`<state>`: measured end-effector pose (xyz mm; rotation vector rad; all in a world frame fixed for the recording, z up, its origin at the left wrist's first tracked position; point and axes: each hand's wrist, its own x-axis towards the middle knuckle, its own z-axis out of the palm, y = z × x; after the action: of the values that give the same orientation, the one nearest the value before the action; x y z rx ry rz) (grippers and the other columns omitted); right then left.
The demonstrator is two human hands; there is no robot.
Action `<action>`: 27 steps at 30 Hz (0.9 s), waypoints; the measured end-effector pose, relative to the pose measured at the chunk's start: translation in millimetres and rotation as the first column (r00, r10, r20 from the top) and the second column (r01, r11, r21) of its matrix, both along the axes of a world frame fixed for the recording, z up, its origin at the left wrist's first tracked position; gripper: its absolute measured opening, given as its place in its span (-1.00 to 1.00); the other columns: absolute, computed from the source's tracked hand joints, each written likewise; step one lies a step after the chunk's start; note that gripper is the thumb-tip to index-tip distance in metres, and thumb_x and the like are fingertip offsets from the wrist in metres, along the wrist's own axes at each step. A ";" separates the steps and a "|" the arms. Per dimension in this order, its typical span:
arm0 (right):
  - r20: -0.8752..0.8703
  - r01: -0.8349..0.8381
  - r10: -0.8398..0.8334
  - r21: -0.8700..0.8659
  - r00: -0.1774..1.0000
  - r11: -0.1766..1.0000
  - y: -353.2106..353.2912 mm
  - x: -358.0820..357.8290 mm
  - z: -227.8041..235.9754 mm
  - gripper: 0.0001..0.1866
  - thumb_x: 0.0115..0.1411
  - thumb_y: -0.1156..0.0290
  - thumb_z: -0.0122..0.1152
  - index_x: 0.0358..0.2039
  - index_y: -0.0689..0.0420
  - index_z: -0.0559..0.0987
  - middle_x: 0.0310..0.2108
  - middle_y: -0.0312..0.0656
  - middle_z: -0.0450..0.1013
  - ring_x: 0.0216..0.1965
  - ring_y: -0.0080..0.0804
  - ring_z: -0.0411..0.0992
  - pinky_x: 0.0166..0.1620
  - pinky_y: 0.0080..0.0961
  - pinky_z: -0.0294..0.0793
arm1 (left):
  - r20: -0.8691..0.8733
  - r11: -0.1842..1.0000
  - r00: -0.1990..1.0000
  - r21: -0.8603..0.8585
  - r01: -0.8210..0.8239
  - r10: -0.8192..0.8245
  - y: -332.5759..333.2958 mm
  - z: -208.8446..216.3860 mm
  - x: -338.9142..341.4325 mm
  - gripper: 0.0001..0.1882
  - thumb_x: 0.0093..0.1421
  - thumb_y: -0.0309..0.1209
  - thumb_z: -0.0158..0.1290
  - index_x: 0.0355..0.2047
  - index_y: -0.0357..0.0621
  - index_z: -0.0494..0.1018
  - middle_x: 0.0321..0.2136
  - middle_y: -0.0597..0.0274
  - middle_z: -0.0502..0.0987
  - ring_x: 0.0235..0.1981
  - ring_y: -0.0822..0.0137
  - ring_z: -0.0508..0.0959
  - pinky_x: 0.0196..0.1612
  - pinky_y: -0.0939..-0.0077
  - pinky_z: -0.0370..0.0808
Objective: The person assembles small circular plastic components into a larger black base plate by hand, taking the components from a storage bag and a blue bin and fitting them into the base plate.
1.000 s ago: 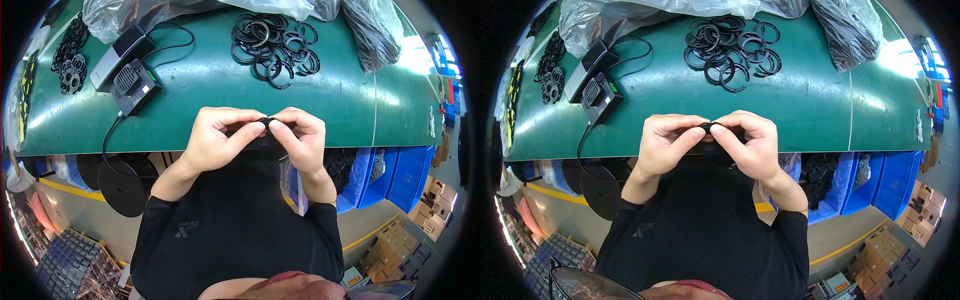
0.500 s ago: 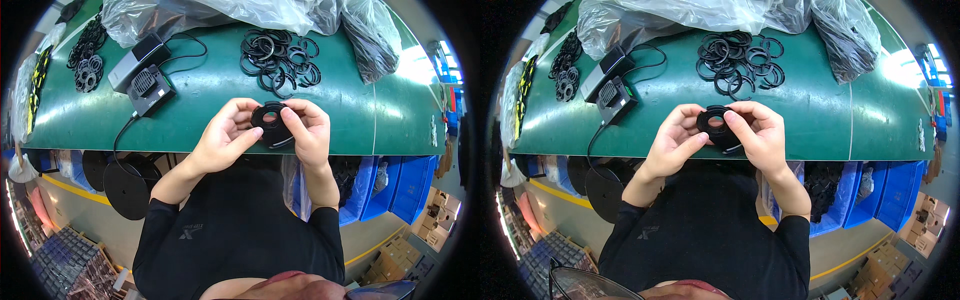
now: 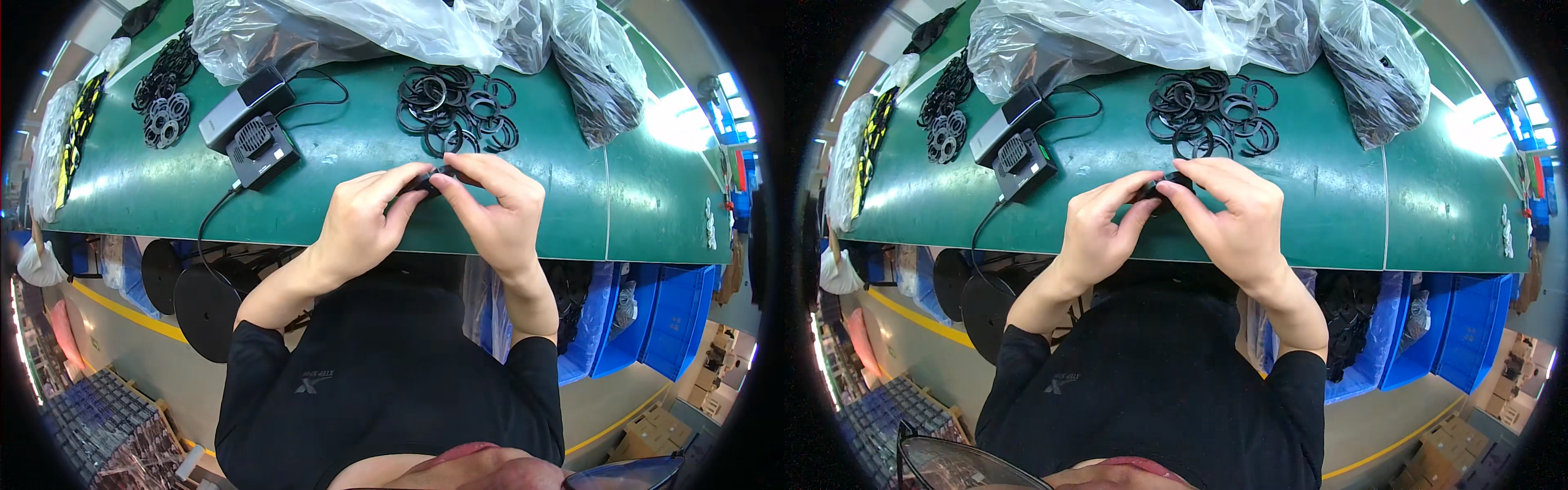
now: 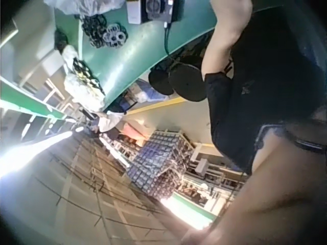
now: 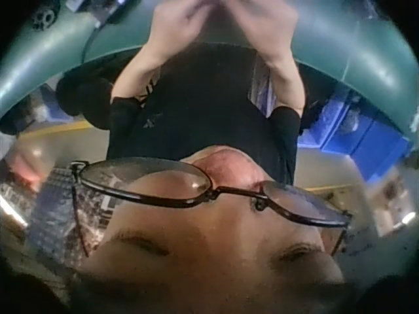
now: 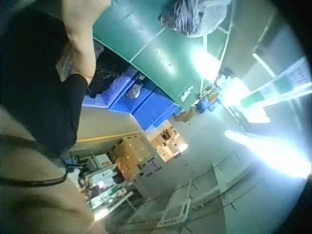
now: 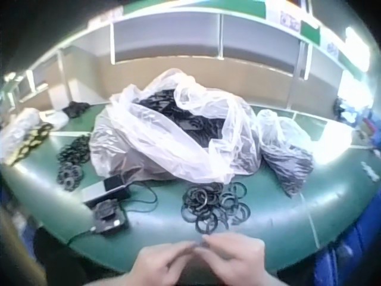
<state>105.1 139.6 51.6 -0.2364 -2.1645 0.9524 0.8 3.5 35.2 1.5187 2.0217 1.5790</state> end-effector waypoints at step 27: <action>-0.051 -0.009 0.009 0.006 0.999 1.000 -0.3 7.6 -3.8 -0.69 -0.09 0.53 0.32 -0.26 0.29 0.56 -0.38 -0.04 0.52 -0.38 -0.30 0.52 -0.28 -0.54 0.50 | 0.525 0.989 0.846 0.149 0.016 -0.093 0.0 -12.7 9.8 -0.74 0.15 -0.62 0.01 -0.12 -0.43 0.40 -0.27 0.08 0.56 -0.23 0.42 0.53 -0.18 0.58 0.50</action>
<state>112.7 139.3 47.9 -0.1975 -2.1229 0.9466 10.5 3.5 22.6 0.9988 1.5695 1.8885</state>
